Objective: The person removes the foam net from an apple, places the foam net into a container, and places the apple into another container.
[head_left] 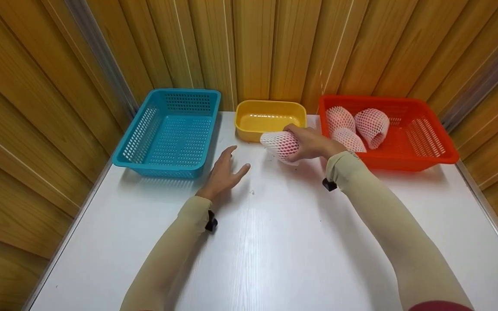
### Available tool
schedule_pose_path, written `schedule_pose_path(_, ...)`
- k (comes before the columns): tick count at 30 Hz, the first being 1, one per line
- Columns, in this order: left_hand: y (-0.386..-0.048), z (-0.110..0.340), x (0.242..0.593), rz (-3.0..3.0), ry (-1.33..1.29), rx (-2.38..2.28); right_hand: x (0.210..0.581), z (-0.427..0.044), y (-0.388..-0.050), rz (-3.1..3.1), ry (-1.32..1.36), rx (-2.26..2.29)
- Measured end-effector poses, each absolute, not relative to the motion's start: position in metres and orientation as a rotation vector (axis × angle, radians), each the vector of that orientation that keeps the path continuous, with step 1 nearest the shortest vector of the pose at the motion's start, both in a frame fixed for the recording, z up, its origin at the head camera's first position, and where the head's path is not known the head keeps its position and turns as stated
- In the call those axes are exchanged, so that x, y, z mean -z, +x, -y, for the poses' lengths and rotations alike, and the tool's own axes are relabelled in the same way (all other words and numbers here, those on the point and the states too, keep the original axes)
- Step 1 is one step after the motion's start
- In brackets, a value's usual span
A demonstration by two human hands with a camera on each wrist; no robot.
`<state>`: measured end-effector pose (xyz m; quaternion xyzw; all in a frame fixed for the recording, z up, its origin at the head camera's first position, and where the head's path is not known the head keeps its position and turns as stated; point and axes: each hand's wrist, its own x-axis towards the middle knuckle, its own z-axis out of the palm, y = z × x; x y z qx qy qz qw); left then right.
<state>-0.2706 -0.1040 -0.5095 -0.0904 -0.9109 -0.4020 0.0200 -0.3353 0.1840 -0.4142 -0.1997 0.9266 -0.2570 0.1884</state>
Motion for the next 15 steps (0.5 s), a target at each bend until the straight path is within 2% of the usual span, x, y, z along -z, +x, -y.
schedule_pose_path(15, -0.269, 0.106, 0.512, 2.823, -0.235, 1.3, 0.437, -0.165, -0.338, -2.627, -0.691, 0.727)
